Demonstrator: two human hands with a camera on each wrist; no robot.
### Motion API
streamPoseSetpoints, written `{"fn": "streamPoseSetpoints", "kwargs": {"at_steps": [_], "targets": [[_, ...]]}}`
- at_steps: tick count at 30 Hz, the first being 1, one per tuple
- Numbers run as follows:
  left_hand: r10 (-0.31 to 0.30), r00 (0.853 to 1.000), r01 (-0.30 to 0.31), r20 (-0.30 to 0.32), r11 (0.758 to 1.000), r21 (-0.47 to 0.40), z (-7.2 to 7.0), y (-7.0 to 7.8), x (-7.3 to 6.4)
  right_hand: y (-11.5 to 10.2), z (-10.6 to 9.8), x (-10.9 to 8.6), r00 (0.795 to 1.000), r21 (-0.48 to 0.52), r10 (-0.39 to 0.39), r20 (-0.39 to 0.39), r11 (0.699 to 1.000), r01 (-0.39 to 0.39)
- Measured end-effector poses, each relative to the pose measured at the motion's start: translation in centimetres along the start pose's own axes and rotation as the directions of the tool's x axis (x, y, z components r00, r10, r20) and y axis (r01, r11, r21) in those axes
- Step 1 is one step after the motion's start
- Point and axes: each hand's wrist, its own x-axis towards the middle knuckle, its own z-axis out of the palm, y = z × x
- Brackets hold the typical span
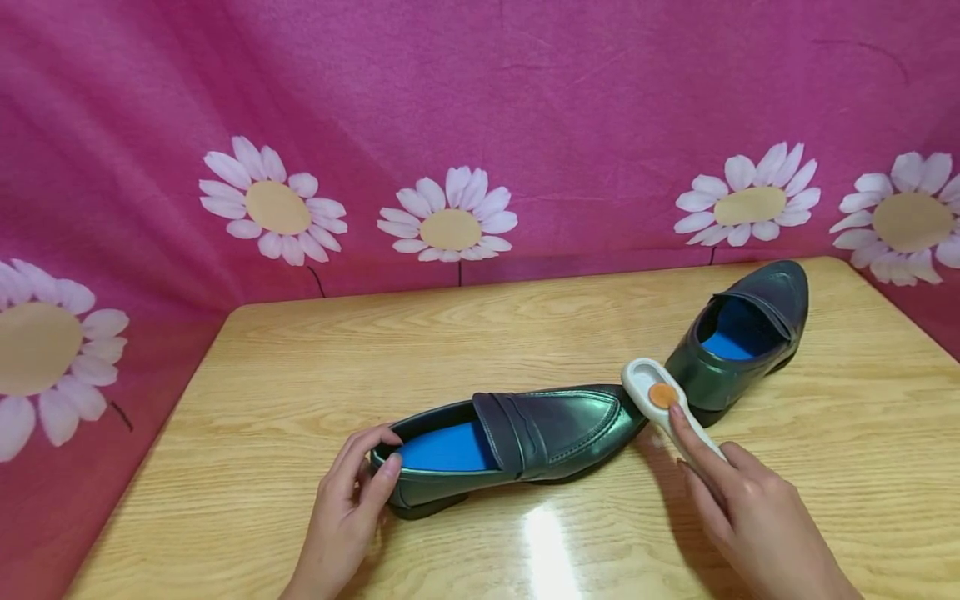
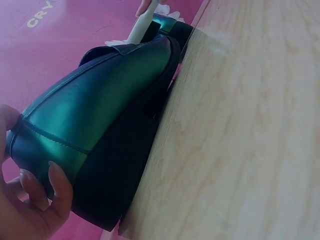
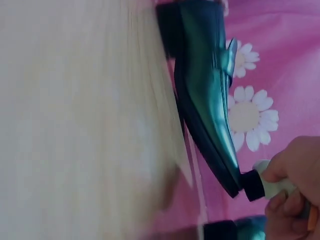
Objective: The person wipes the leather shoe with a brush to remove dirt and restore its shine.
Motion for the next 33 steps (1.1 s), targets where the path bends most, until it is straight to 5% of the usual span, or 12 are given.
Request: {"fn": "streamPoseSetpoints", "kwargs": {"at_steps": [8,13,15,18,22,29,33], "targets": [[-0.017,1.000,0.017,0.006,1.000,-0.001,0.0,0.1,0.0,-1.7,-0.3,1.2,0.994,0.040,-0.087,0.068,0.996,0.084],[-0.018,1.000,0.018,0.012,1.000,-0.012,0.1,0.1,-0.1,-2.7,-0.3,1.3,0.967,0.086,-0.137,0.214,0.989,0.121],[-0.014,1.000,0.014,0.009,1.000,-0.015,0.2,0.1,-0.1,-2.6,-0.3,1.2,0.973,0.059,-0.122,0.197,0.992,0.112],[-0.005,1.000,0.005,0.009,1.000,-0.013,0.2,0.2,-0.1,-2.1,-0.4,1.2,0.995,-0.033,-0.089,0.045,0.995,0.090],[0.008,1.000,-0.008,0.008,1.000,-0.009,0.2,0.1,0.1,-1.8,-0.1,1.1,0.992,-0.086,-0.075,-0.104,0.994,0.066],[0.013,1.000,-0.013,-0.004,1.000,0.005,0.0,-0.1,0.0,-4.6,1.6,0.1,0.984,0.079,-0.152,0.091,0.986,0.145],[0.017,1.000,-0.017,-0.010,1.000,0.009,0.0,-0.1,0.1,-5.3,1.8,-0.3,0.982,0.108,-0.160,0.099,0.983,0.149]]}}
